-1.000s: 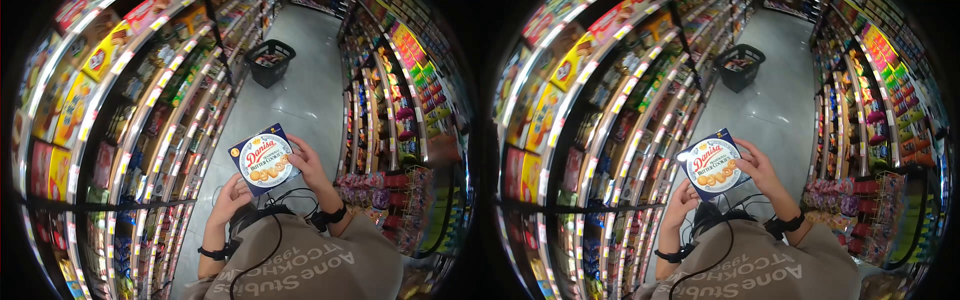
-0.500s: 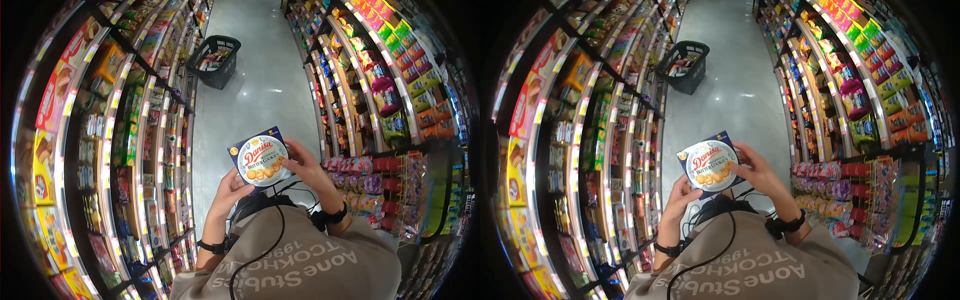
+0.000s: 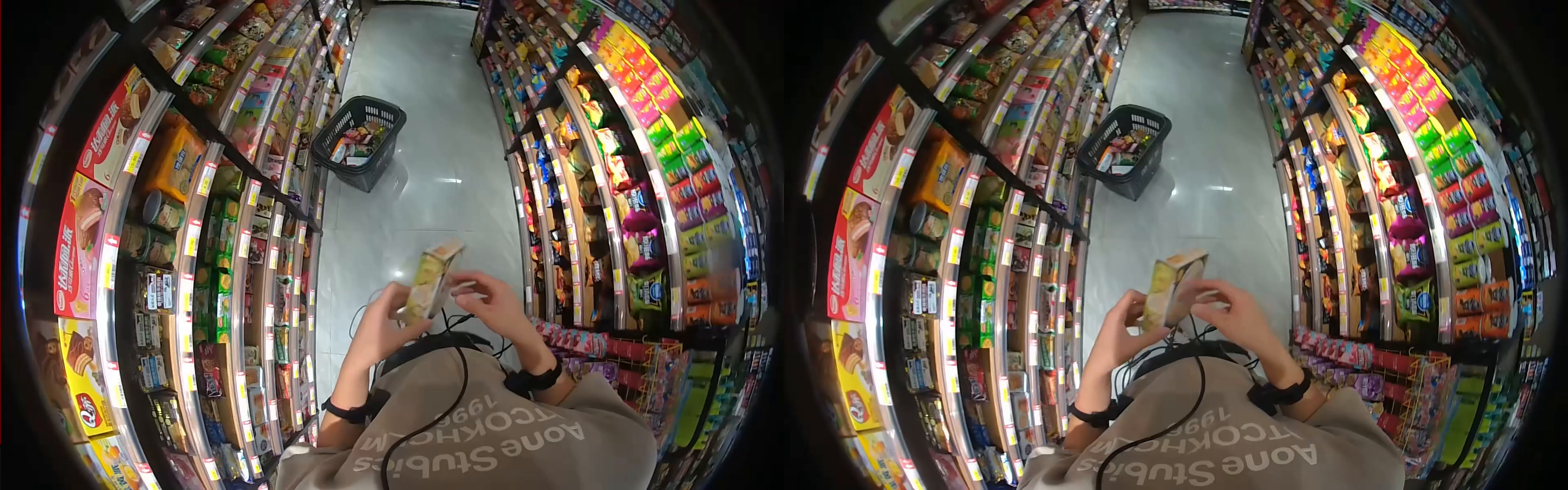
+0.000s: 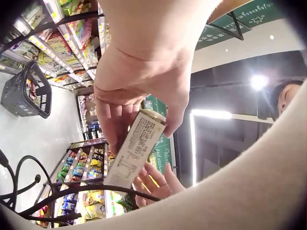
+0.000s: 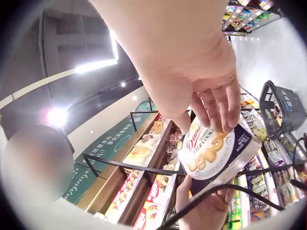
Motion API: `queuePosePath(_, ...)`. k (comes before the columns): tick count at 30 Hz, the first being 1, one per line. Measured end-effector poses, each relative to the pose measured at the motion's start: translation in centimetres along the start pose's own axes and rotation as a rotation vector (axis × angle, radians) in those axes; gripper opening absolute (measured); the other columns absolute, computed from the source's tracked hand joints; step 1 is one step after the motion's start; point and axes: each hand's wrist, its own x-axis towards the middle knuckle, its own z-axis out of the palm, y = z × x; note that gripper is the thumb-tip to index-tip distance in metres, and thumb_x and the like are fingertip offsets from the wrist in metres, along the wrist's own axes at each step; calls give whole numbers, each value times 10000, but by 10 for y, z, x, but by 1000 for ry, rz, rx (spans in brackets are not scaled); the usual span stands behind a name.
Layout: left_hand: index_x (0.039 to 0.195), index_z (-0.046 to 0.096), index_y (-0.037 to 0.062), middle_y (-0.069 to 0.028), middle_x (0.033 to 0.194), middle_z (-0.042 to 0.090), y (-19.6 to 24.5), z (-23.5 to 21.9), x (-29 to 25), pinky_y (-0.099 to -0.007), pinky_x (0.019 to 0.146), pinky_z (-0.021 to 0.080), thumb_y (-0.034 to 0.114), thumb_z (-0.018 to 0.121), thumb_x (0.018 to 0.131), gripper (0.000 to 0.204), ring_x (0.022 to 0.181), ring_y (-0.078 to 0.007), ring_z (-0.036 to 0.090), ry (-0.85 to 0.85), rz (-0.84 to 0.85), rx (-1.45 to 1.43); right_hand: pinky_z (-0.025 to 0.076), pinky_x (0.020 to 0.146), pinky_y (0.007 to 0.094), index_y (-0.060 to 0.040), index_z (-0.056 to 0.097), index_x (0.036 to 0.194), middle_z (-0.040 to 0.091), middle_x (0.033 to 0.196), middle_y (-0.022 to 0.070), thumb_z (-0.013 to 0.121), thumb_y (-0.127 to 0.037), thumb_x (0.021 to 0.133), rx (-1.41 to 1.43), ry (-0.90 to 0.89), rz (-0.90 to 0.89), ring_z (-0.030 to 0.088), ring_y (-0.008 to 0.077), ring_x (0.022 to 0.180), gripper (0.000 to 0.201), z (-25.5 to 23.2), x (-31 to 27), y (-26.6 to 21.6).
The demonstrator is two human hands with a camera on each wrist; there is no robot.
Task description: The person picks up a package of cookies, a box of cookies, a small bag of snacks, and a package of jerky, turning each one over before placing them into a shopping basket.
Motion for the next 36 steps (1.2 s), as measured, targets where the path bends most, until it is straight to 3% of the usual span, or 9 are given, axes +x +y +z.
queuePosePath(1, 1258, 609, 5, -197, 1295, 666, -1, -5, 8, -383, 1012, 503, 150, 827, 830, 502, 1211, -287, 643, -54, -52, -37, 542, 873, 315, -36, 556, 1390, 662, 1263, 85, 779, -193, 892, 1, 55, 10, 654, 154, 1065, 567, 4, 11, 1)
queuePosePath(4, 1385, 596, 79, -250, 1464, 534, -8, -6, 19, -427, 1124, 406, 253, 819, 842, 612, 1363, -381, 521, -159, 187, 211, 527, 916, 315, -32, 540, 1400, 647, 1273, 90, 796, -192, 873, -131, -8, -87, 651, 177, 1084, 607, 8, 42, -11)
queuePosePath(5, 1434, 570, 129, -267, 1559, 397, -13, -7, 21, -453, 1184, 316, 335, 816, 837, 677, 1439, -413, 409, -223, 102, 205, 515, 942, 312, -15, 562, 1368, 653, 1236, 93, 821, -207, 852, -145, 34, -157, 644, 185, 1092, 609, 9, 53, -7)
queuePosePath(14, 1399, 609, 119, -172, 1562, 452, 6, -39, 66, -431, 1150, 380, 147, 819, 822, 615, 1431, -351, 448, -128, 149, 94, 499, 844, 271, 49, 652, 1208, 700, 1043, 46, 648, -288, 1000, 93, 80, 53, 619, 96, 926, 396, -24, 143, -5)
queuePosePath(19, 1262, 662, 53, -90, 1359, 639, -9, -52, 107, -341, 953, 480, 43, 794, 803, 477, 1205, -212, 620, 331, 57, 33, 498, 855, 275, 43, 686, 1126, 717, 1030, 65, 578, -339, 1034, 315, 106, 134, 651, 110, 928, 407, -47, 194, -15)
queuePosePath(22, 1322, 628, 74, -71, 1355, 634, -7, -58, 142, -372, 955, 486, 60, 813, 794, 560, 1214, -210, 613, 485, -42, -52, 506, 855, 277, 45, 691, 1121, 724, 1041, 76, 586, -338, 1032, 415, 40, 219, 667, 118, 924, 406, -65, 236, -20)
queuePosePath(27, 1572, 328, 113, -144, 1395, 578, 1, -75, 220, -365, 958, 496, 41, 809, 817, 898, 1198, -223, 599, 480, -85, -228, 511, 859, 268, 52, 684, 1146, 724, 1054, 78, 585, -336, 1035, 452, -117, 165, 666, 112, 929, 415, -94, 316, -30)
queuePosePath(31, 1597, 208, 103, -170, 1342, 609, 25, -86, 288, -358, 988, 495, -4, 791, 817, 980, 1168, -216, 624, 365, 16, -568, 515, 880, 277, 48, 660, 1198, 718, 1099, 81, 563, -329, 1045, 543, -184, 187, 661, 118, 990, 418, -123, 371, -49)
queuePosePath(36, 1531, 258, 89, -187, 1264, 650, 37, -83, 365, -351, 989, 513, -44, 788, 805, 908, 1124, -235, 663, 407, 75, -500, 512, 894, 280, 27, 630, 1246, 703, 1155, 86, 521, -346, 1062, 534, -290, 104, 657, 127, 1016, 431, -170, 415, -59)
